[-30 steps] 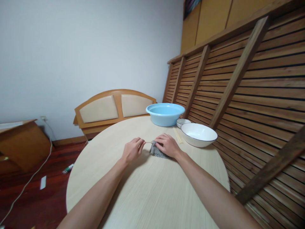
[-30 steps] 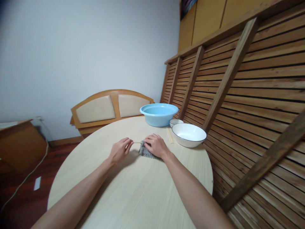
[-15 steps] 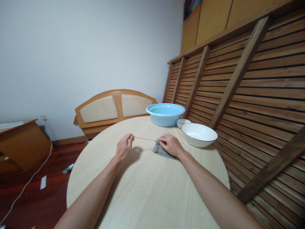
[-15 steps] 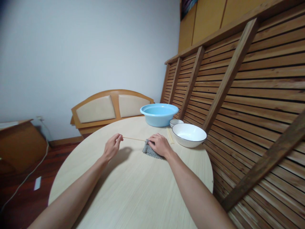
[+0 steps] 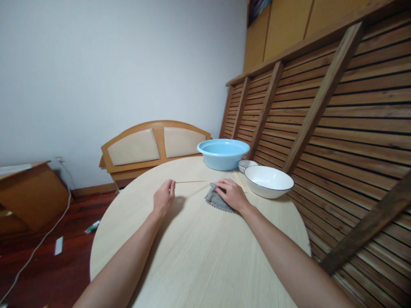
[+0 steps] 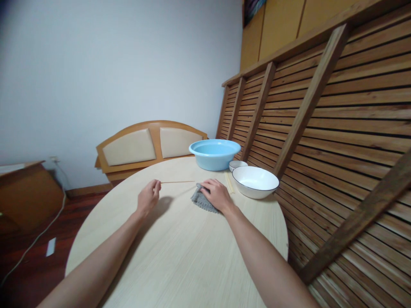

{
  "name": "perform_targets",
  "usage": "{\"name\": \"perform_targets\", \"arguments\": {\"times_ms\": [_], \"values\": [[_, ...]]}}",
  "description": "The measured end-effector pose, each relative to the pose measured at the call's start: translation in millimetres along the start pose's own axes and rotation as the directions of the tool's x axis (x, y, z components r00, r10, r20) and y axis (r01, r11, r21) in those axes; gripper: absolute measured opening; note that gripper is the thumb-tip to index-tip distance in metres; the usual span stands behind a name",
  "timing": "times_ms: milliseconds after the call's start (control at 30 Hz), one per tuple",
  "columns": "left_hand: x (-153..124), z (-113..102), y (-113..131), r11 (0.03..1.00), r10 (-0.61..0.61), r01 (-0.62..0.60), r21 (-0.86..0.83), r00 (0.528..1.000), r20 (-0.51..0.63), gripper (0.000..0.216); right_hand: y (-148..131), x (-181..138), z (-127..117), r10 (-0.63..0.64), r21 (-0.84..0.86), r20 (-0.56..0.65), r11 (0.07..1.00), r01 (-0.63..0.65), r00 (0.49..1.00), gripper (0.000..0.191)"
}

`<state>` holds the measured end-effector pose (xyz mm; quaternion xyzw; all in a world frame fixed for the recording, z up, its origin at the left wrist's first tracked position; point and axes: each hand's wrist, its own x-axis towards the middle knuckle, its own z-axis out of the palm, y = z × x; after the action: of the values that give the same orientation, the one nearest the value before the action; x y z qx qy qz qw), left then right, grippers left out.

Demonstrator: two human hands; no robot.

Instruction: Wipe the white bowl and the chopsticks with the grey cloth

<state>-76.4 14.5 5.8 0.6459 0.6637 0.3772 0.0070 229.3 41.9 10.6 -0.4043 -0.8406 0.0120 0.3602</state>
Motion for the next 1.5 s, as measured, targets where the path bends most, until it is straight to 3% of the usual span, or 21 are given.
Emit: {"name": "perform_targets", "arguments": {"times_ms": [133,267,500,700,933,1167,1233,1333,1433,1500], "values": [[-9.5,9.2,19.8,0.945,0.298,-0.311,0.104,0.947,0.119,0.032,-15.5,3.1,2.3,-0.066,-0.003,-0.038,0.998,0.066,0.997,0.024],[-16.3,12.4,34.2,0.870,0.453,-0.476,0.125,0.874,0.178,0.033,-26.2,3.8,4.7,-0.134,-0.015,-0.028,0.991,0.133,0.991,0.025],[-24.4,14.6,50.3,0.763,0.596,-0.634,0.124,0.765,0.246,0.029,-32.7,2.0,12.3,-0.220,-0.005,0.052,0.975,0.221,0.974,0.026],[-26.0,15.5,53.2,0.755,0.616,-0.647,0.106,0.755,0.226,0.029,-33.5,3.8,11.9,-0.203,0.003,0.068,0.979,0.203,0.977,0.015],[-21.8,6.5,47.7,0.810,0.567,-0.581,0.076,0.810,0.146,0.033,-22.9,5.4,8.9,-0.158,0.009,0.082,0.987,0.158,0.984,0.012],[-12.4,-3.9,24.1,0.895,0.445,-0.445,0.010,0.896,0.003,0.032,-7.9,3.3,6.9,-0.076,0.010,0.082,0.997,0.075,0.994,0.010],[-8.6,-6.0,14.9,0.934,0.353,-0.356,-0.036,0.934,-0.057,0.031,-4.2,1.7,7.5,-0.044,0.012,0.094,0.999,0.044,0.995,0.011],[-1.7,-9.4,1.7,0.984,0.116,-0.137,-0.112,0.978,-0.173,0.029,1.8,-2.7,10.2,0.006,0.002,0.128,1.000,-0.006,0.992,0.021],[4.5,-11.8,-7.4,0.985,-0.105,0.067,-0.157,0.964,-0.244,0.030,5.6,-8.3,14.1,0.059,-0.026,0.195,0.998,-0.055,0.979,0.046],[7.0,-12.0,-9.7,0.975,-0.185,0.148,-0.163,0.952,-0.242,0.030,4.7,-11.3,15.8,0.094,-0.043,0.274,0.995,-0.085,0.957,0.053]]}}
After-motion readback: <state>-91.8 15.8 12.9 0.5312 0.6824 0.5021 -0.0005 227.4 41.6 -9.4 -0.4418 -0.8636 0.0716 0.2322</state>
